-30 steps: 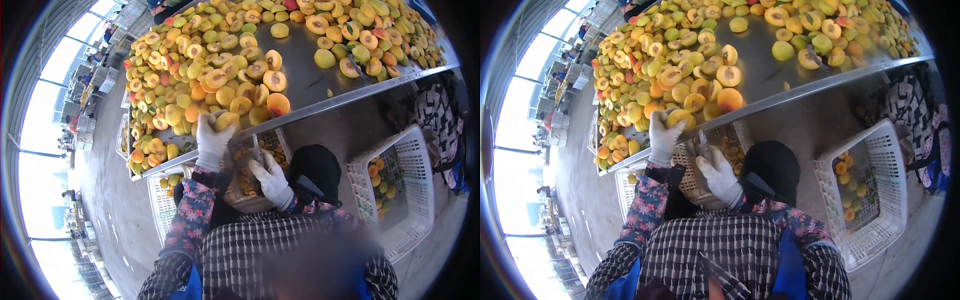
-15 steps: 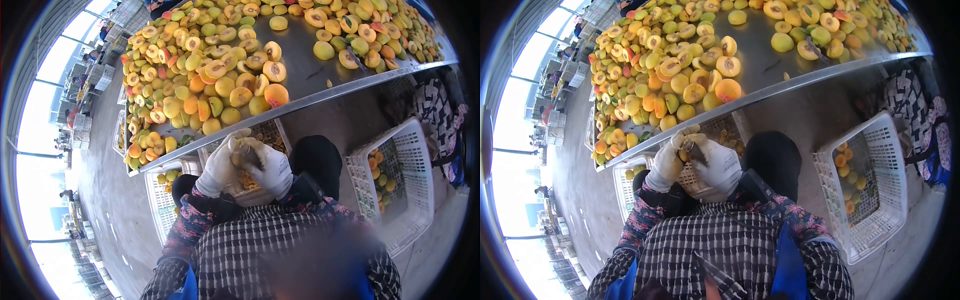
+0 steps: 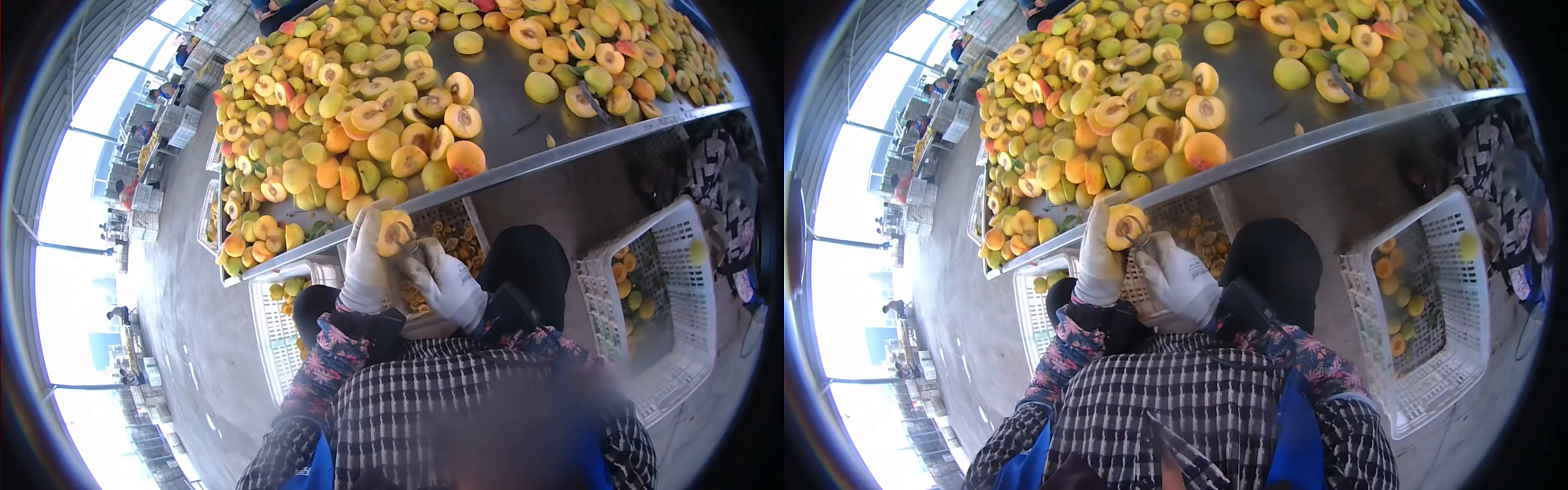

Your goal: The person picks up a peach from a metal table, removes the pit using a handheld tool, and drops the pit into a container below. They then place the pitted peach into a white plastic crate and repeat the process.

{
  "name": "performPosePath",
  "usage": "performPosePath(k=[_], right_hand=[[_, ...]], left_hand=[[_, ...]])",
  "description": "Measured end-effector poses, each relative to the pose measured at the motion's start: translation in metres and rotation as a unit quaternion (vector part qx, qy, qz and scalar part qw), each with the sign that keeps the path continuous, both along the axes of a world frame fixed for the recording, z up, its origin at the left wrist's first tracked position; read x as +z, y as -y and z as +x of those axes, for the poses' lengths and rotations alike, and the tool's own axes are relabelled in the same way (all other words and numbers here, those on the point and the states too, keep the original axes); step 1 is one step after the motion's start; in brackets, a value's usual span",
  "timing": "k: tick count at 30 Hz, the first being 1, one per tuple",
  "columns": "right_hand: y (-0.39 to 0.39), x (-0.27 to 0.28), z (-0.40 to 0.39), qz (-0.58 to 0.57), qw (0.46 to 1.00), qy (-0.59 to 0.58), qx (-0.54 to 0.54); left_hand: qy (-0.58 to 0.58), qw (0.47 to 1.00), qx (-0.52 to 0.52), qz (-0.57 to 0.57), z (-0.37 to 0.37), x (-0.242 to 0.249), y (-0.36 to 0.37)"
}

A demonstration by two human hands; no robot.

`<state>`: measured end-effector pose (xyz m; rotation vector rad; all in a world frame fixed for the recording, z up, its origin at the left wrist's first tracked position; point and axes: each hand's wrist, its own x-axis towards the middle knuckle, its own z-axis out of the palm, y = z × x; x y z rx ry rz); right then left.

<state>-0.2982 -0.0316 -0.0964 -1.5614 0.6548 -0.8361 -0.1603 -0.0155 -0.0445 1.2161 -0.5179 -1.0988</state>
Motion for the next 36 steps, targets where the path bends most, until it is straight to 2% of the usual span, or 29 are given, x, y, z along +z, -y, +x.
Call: performPosePath(k=[6, 11, 12, 14, 15, 18, 21, 24, 27, 30, 31, 34, 35, 36], right_hand=[[-0.001, 0.0, 0.002, 0.032, 0.999, -0.031, 0.013], [0.006, 0.004, -0.006, 0.012, 0.99, -0.121, 0.067], [0.006, 0.002, -0.006, -0.003, 0.987, -0.143, 0.076], [0.004, -0.004, -0.003, 0.029, 0.99, -0.103, 0.086], [0.002, -0.007, -0.001, 0.046, 0.991, -0.082, 0.092], [0.002, -0.012, -0.001, 0.047, 0.991, -0.061, 0.11], [0.004, -0.003, -0.003, 0.063, 0.984, -0.107, 0.126], [-0.006, -0.021, 0.008, 0.176, 0.975, 0.039, 0.129], [-0.003, -0.005, 0.002, 0.182, 0.971, -0.032, 0.15], [0.0, -0.005, -0.002, 0.081, 0.977, -0.125, 0.154], [-0.003, -0.008, -0.001, 0.084, 0.978, -0.114, 0.152], [-0.006, -0.027, 0.008, 0.057, 0.984, -0.071, 0.151], [-0.008, -0.032, 0.012, 0.028, 0.986, -0.056, 0.152], [-0.006, -0.034, 0.01, -0.003, 0.988, -0.048, 0.144]], left_hand=[[0.051, 0.998, 0.028, -0.014, -0.014, -0.003, -0.002], [0.067, 0.997, 0.035, 0.011, -0.019, 0.006, 0.0], [0.084, 0.996, 0.018, 0.018, -0.017, 0.006, -0.001], [0.121, 0.992, -0.011, 0.032, -0.011, 0.005, -0.003], [0.218, 0.973, -0.048, 0.049, -0.003, 0.002, -0.004], [0.203, 0.978, -0.011, 0.054, -0.007, 0.002, -0.004], [0.101, 0.994, -0.011, 0.03, 0.005, -0.016, -0.008], [0.054, 0.995, 0.038, -0.068, 0.001, -0.025, -0.009], [0.149, 0.984, 0.053, -0.078, 0.0, -0.029, -0.008], [0.091, 0.995, -0.002, 0.031, 0.01, -0.018, -0.008], [0.055, 0.995, 0.012, 0.079, 0.008, -0.013, -0.007], [0.068, 0.99, -0.024, 0.119, 0.015, -0.007, -0.007], [0.332, 0.939, -0.084, 0.035, 0.022, -0.005, -0.007], [0.563, 0.812, -0.14, -0.063, 0.029, -0.005, -0.004]])
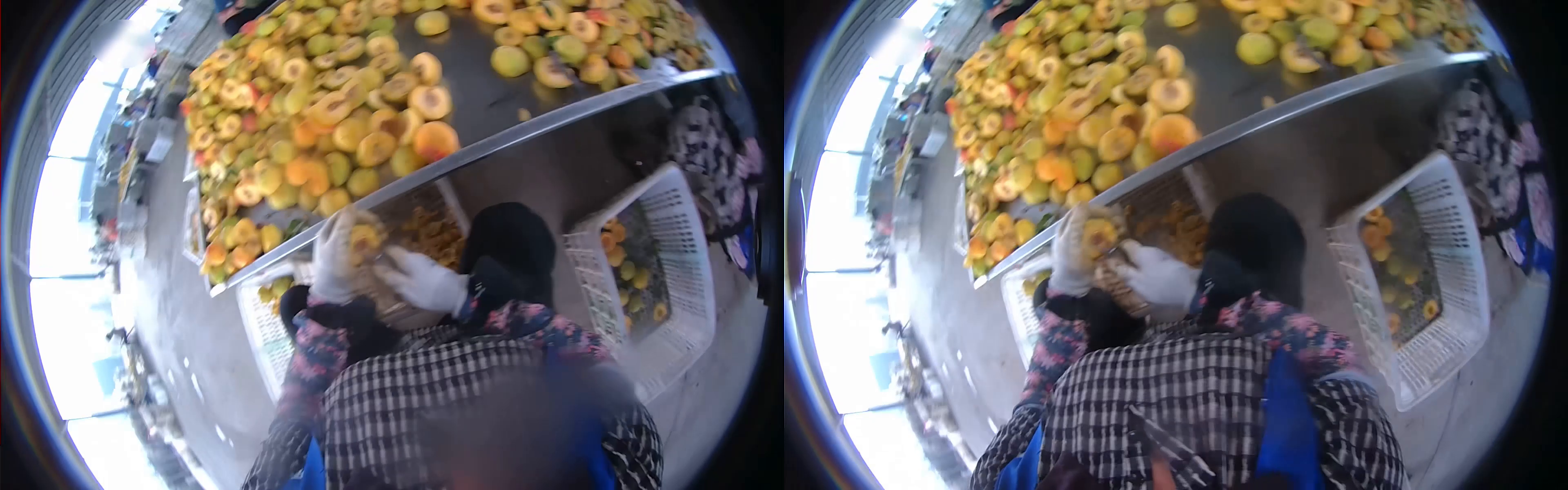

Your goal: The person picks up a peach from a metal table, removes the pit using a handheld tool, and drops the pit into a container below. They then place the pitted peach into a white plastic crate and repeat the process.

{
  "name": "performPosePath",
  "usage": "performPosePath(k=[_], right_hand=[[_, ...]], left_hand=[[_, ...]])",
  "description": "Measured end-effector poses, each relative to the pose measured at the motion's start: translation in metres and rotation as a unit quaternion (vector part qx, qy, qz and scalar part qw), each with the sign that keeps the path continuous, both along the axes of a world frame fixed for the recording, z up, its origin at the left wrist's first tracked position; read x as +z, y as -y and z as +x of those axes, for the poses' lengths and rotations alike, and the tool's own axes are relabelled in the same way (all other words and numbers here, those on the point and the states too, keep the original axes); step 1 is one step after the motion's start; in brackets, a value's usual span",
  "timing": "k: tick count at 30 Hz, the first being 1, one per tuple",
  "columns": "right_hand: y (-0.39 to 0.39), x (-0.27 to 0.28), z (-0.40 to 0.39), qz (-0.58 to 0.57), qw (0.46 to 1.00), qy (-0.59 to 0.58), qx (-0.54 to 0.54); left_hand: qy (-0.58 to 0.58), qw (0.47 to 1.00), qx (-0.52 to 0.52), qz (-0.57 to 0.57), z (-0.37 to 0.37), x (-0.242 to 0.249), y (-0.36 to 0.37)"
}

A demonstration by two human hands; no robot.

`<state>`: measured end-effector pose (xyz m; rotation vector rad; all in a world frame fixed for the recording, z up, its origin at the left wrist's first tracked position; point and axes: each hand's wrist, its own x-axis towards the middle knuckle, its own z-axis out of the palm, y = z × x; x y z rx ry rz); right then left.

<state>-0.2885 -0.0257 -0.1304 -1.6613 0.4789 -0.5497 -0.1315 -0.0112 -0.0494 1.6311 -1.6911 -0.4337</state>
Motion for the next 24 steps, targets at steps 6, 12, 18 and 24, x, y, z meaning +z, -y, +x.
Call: performPosePath(k=[6, 12, 18, 24], right_hand=[[0.006, 0.031, -0.008, 0.041, 0.994, -0.074, -0.069], [0.006, 0.038, -0.014, 0.087, 0.991, -0.097, -0.038], [-0.003, 0.02, -0.002, 0.096, 0.994, 0.002, -0.044], [-0.007, 0.005, 0.002, 0.111, 0.993, -0.003, -0.029]], left_hand=[[-0.404, 0.901, 0.158, -0.006, -0.031, -0.003, 0.0], [-0.418, 0.886, 0.186, 0.079, -0.023, -0.017, 0.003], [-0.458, 0.865, 0.16, 0.13, -0.019, -0.009, 0.0], [-0.448, 0.87, 0.112, 0.172, -0.014, 0.0, -0.004]])
